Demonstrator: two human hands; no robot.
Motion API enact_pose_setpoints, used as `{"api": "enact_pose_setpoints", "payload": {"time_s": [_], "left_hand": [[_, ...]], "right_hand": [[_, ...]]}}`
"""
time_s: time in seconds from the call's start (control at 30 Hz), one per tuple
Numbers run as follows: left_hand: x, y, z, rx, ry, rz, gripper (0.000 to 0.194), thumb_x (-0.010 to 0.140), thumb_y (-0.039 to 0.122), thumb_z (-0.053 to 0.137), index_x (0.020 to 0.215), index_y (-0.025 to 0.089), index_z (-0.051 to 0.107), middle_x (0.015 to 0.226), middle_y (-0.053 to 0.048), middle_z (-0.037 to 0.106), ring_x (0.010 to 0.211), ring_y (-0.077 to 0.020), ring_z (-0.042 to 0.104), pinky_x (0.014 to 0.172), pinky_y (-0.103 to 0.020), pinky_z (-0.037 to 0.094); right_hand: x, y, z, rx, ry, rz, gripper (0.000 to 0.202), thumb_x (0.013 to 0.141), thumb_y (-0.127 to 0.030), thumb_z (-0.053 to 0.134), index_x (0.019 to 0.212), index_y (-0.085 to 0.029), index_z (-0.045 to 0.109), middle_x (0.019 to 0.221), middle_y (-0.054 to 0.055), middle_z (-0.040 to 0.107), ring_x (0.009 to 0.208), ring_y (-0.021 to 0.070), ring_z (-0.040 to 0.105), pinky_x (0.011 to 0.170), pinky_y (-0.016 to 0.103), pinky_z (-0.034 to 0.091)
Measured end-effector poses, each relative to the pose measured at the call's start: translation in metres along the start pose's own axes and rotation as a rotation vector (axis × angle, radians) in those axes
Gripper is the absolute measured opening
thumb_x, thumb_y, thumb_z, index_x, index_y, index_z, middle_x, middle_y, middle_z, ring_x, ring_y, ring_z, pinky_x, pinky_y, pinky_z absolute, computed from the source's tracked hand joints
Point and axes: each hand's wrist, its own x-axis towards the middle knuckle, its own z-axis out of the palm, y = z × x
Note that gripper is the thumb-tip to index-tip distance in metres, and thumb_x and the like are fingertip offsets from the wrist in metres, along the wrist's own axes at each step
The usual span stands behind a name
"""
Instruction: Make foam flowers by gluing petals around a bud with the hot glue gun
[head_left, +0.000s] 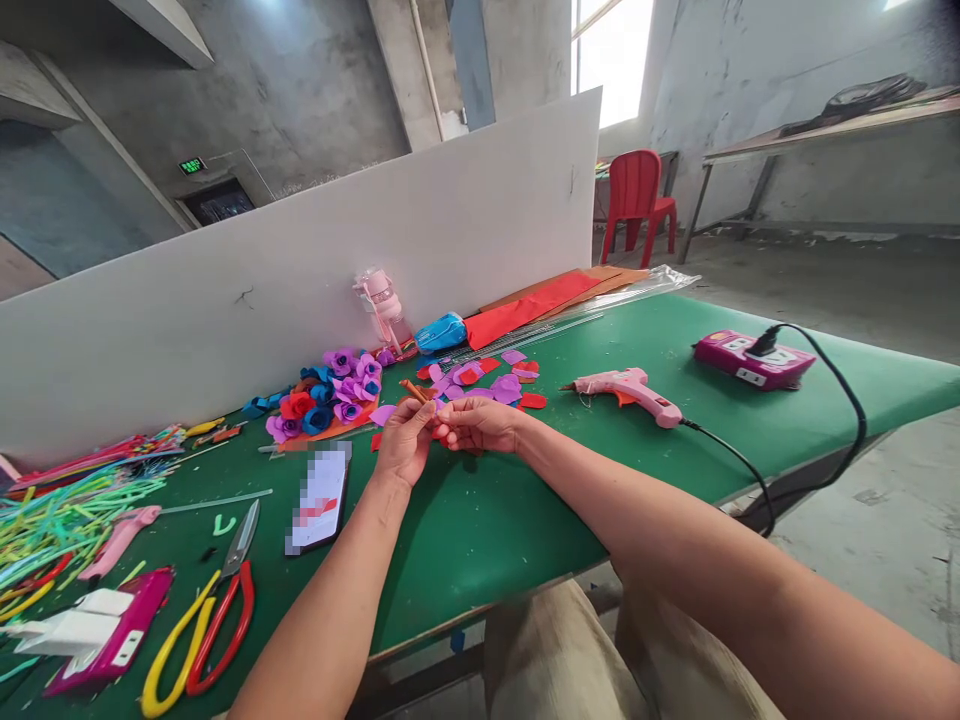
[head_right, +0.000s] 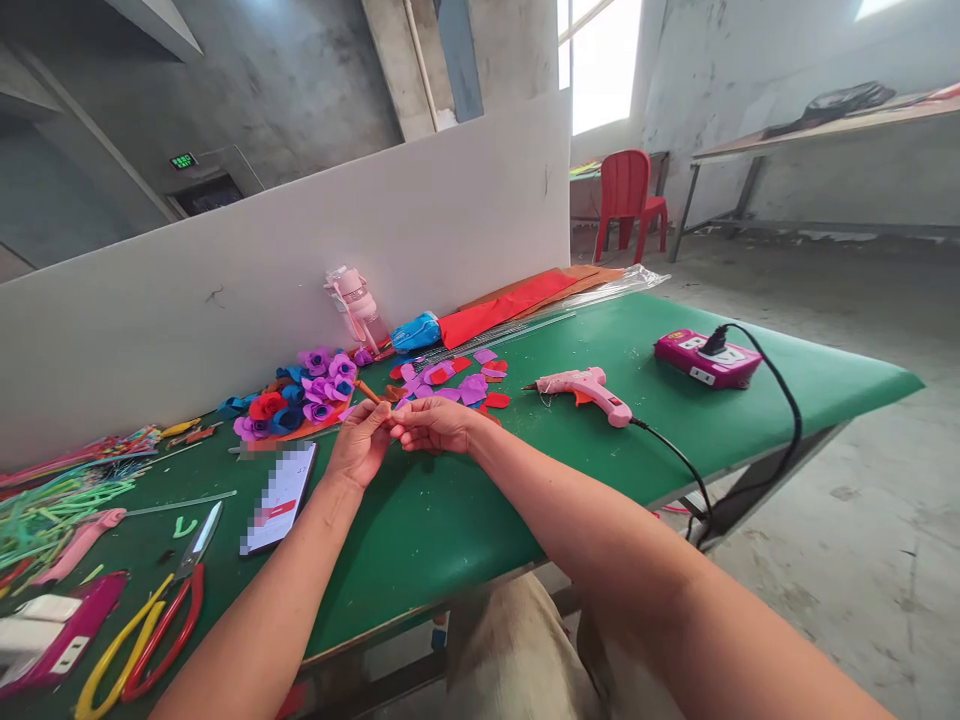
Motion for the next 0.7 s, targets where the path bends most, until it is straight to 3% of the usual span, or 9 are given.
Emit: {"api": "enact_pose_setpoints", "payload": {"time_s": [0.1, 0.2, 0.33, 0.43, 0.57, 0.7], "left_hand": [[-0.002, 0.003, 0.001, -0.007, -0.075, -0.033, 0.033, 0.055, 0.027, 0.086, 0.063, 0.015, 0.056, 0.058, 0.006, 0.057, 0.05, -0.0062, 0.053, 0.05, -0.02, 0.044], [-0.002, 0.006, -0.001, -0.035, -0.174, -0.115, 0.037, 0.058, 0.03, 0.085, 0.084, 0.015, 0.062, 0.066, 0.004, 0.059, 0.054, -0.0072, 0.055, 0.053, -0.021, 0.046], [0.001, 0.006, -0.008, -0.037, -0.169, -0.158, 0.047, 0.06, 0.027, 0.084, 0.102, 0.014, 0.064, 0.074, 0.0, 0.064, 0.061, -0.0091, 0.06, 0.059, -0.023, 0.049], [0.003, 0.003, -0.01, -0.019, -0.117, -0.134, 0.041, 0.061, 0.027, 0.083, 0.097, 0.012, 0.068, 0.065, 0.001, 0.062, 0.058, -0.0086, 0.057, 0.057, -0.022, 0.047], [0.004, 0.001, -0.007, 0.014, -0.016, -0.063, 0.028, 0.055, 0.026, 0.085, 0.075, 0.011, 0.072, 0.06, 0.0, 0.063, 0.055, -0.0072, 0.055, 0.055, -0.02, 0.044], [0.003, 0.002, -0.003, 0.026, 0.019, -0.036, 0.028, 0.05, 0.027, 0.087, 0.064, 0.012, 0.069, 0.056, 0.0, 0.061, 0.053, -0.0071, 0.053, 0.052, -0.021, 0.042]], "right_hand": [[0.002, 0.002, -0.002, 0.003, -0.004, -0.023, 0.007, 0.084, -0.014, 0.064, 0.078, -0.011, 0.063, 0.069, 0.002, 0.068, 0.055, 0.0071, 0.063, 0.058, 0.018, 0.053], [0.004, 0.003, -0.004, 0.012, 0.007, -0.061, 0.012, 0.087, -0.013, 0.06, 0.075, -0.01, 0.062, 0.065, 0.002, 0.067, 0.054, 0.0072, 0.063, 0.058, 0.018, 0.054], [0.005, 0.002, -0.005, 0.013, 0.028, -0.066, 0.018, 0.089, -0.013, 0.056, 0.073, -0.01, 0.061, 0.062, 0.002, 0.066, 0.052, 0.0076, 0.063, 0.057, 0.019, 0.054], [0.004, 0.002, -0.005, 0.003, 0.04, -0.052, 0.015, 0.089, -0.014, 0.056, 0.076, -0.01, 0.063, 0.066, 0.003, 0.068, 0.053, 0.0076, 0.064, 0.059, 0.019, 0.055], [0.004, 0.002, -0.004, -0.004, 0.029, -0.025, 0.014, 0.089, -0.013, 0.056, 0.077, -0.011, 0.063, 0.067, 0.002, 0.068, 0.055, 0.0074, 0.064, 0.059, 0.019, 0.055], [0.003, 0.002, -0.002, -0.009, 0.01, -0.004, 0.013, 0.088, -0.013, 0.057, 0.076, -0.012, 0.063, 0.066, 0.002, 0.069, 0.053, 0.007, 0.063, 0.056, 0.018, 0.054]]}}
